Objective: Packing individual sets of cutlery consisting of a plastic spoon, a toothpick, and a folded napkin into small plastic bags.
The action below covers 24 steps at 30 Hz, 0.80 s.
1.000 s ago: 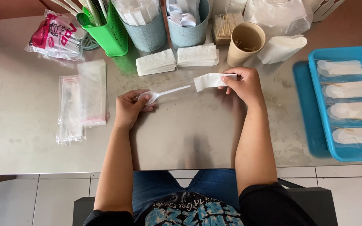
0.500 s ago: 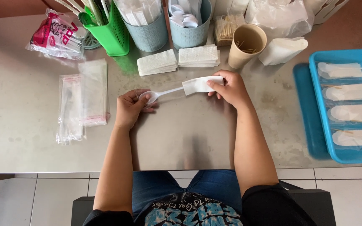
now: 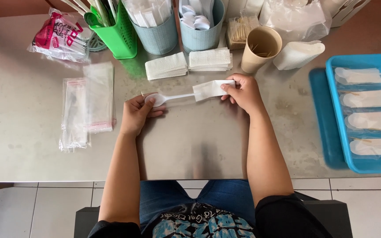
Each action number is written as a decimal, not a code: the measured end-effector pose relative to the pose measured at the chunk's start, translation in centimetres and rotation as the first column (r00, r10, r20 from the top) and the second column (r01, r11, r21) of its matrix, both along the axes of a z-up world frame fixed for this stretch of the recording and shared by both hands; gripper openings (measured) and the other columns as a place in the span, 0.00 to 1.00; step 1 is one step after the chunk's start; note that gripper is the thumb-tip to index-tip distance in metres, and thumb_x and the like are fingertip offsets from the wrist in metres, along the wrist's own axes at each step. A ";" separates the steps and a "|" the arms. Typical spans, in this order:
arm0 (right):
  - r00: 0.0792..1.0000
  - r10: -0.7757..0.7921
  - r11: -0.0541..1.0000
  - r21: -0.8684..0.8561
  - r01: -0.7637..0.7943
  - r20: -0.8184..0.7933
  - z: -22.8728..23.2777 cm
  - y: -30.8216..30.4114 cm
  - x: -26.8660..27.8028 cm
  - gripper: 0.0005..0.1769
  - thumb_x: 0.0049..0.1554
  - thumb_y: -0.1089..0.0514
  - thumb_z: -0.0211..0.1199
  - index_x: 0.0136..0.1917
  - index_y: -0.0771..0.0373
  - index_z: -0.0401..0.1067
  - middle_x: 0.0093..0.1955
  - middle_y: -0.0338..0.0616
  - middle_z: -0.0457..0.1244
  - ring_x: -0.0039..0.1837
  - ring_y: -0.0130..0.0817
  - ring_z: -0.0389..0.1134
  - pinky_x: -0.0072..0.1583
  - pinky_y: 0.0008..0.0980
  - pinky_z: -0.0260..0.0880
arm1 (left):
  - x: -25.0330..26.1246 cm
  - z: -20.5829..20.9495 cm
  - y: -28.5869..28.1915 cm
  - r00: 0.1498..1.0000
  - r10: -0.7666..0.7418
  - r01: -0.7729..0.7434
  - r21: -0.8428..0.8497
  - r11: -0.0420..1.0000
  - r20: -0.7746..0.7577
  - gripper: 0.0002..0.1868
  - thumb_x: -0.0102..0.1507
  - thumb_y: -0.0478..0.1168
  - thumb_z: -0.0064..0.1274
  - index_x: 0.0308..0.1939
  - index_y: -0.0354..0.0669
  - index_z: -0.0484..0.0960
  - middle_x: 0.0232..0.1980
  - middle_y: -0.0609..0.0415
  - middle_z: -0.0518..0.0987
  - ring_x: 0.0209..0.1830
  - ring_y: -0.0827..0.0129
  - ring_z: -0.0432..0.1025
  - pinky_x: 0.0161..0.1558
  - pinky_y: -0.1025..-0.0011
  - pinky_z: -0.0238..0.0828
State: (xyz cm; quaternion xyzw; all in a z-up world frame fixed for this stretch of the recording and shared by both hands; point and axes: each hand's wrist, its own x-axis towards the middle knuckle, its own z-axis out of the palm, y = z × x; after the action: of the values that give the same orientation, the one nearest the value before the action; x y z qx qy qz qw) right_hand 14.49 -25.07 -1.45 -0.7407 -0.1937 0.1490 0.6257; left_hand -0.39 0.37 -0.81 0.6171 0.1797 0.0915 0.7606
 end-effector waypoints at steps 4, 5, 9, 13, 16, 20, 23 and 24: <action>0.996 0.011 0.991 0.131 0.001 -0.089 -0.2 1.3 -0.6 0.05 0.48 0.69 0.57 0.41 0.70 0.67 0.26 0.55 0.62 0.20 0.25 0.58 0.23 0.16 0.49 | 0.1 0.0 0.1 1.000 0.009 -0.009 -0.005 1.000 -0.018 0.16 0.62 0.35 0.41 0.49 0.23 0.69 0.39 0.30 0.75 0.35 0.50 0.74 0.38 0.68 0.77; 0.993 0.016 0.985 0.174 0.005 -0.121 -0.6 1.7 -0.7 0.06 0.48 0.69 0.58 0.41 0.71 0.66 0.27 0.56 0.62 0.22 0.28 0.60 0.23 0.16 0.51 | 0.1 0.1 0.0 1.000 0.012 -0.013 -0.009 1.000 -0.021 0.16 0.62 0.35 0.41 0.49 0.22 0.68 0.38 0.30 0.75 0.35 0.50 0.74 0.38 0.69 0.77; 1.000 0.010 0.993 0.119 -0.008 -0.012 -2.0 2.8 -0.7 0.04 0.47 0.68 0.61 0.38 0.69 0.68 0.25 0.50 0.61 0.23 0.25 0.61 0.26 0.16 0.52 | 0.2 -0.8 0.4 0.999 0.040 -0.040 -0.058 0.998 -0.001 0.16 0.63 0.35 0.39 0.48 0.20 0.67 0.39 0.27 0.74 0.36 0.48 0.73 0.38 0.65 0.77; 0.998 -0.008 0.999 0.045 0.005 0.065 -2.1 2.2 -0.4 0.04 0.46 0.67 0.62 0.37 0.67 0.69 0.25 0.47 0.61 0.24 0.24 0.60 0.26 0.15 0.53 | 0.2 -1.1 0.4 0.998 0.055 -0.054 -0.081 0.995 0.006 0.17 0.63 0.35 0.39 0.48 0.18 0.67 0.39 0.26 0.73 0.35 0.47 0.73 0.38 0.64 0.77; 0.999 -0.043 0.994 0.097 0.041 0.019 -0.9 1.7 -0.6 0.03 0.48 0.67 0.59 0.39 0.67 0.69 0.28 0.47 0.62 0.28 0.26 0.64 0.28 0.17 0.58 | 0.3 -1.7 0.6 0.998 0.067 -0.065 -0.103 0.993 0.018 0.17 0.64 0.35 0.38 0.47 0.18 0.67 0.39 0.25 0.73 0.36 0.45 0.72 0.38 0.62 0.77; 1.000 -0.007 0.999 0.037 0.007 -0.003 0.0 1.8 -1.2 0.04 0.46 0.68 0.60 0.37 0.68 0.70 0.27 0.46 0.61 0.27 0.22 0.59 0.29 0.17 0.56 | 0.3 -1.8 0.7 0.996 0.084 -0.080 -0.146 0.986 0.019 0.17 0.64 0.36 0.38 0.46 0.18 0.67 0.39 0.25 0.73 0.35 0.45 0.72 0.38 0.62 0.77; 1.000 -0.021 0.999 0.028 0.020 0.014 -0.6 2.5 -1.3 0.05 0.45 0.67 0.62 0.39 0.67 0.72 0.29 0.45 0.63 0.31 0.22 0.62 0.34 0.17 0.59 | 0.3 -1.9 0.8 0.996 0.082 -0.076 -0.157 0.985 0.027 0.18 0.64 0.37 0.38 0.46 0.18 0.67 0.39 0.25 0.72 0.36 0.45 0.72 0.39 0.61 0.77; 0.999 -0.031 0.999 0.031 0.031 0.015 -0.7 2.8 -1.4 0.05 0.45 0.66 0.63 0.39 0.65 0.73 0.29 0.44 0.63 0.31 0.22 0.62 0.34 0.17 0.60 | 0.3 -1.9 0.8 0.996 0.081 -0.075 -0.162 0.984 0.031 0.18 0.64 0.37 0.38 0.46 0.18 0.67 0.39 0.25 0.72 0.36 0.45 0.72 0.39 0.61 0.77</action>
State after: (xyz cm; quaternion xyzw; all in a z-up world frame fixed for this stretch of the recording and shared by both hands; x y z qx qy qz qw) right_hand 13.09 -22.31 -2.14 -0.7351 -0.1893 0.1307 0.6377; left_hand -0.05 1.18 -2.69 0.5444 0.1963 0.1177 0.8070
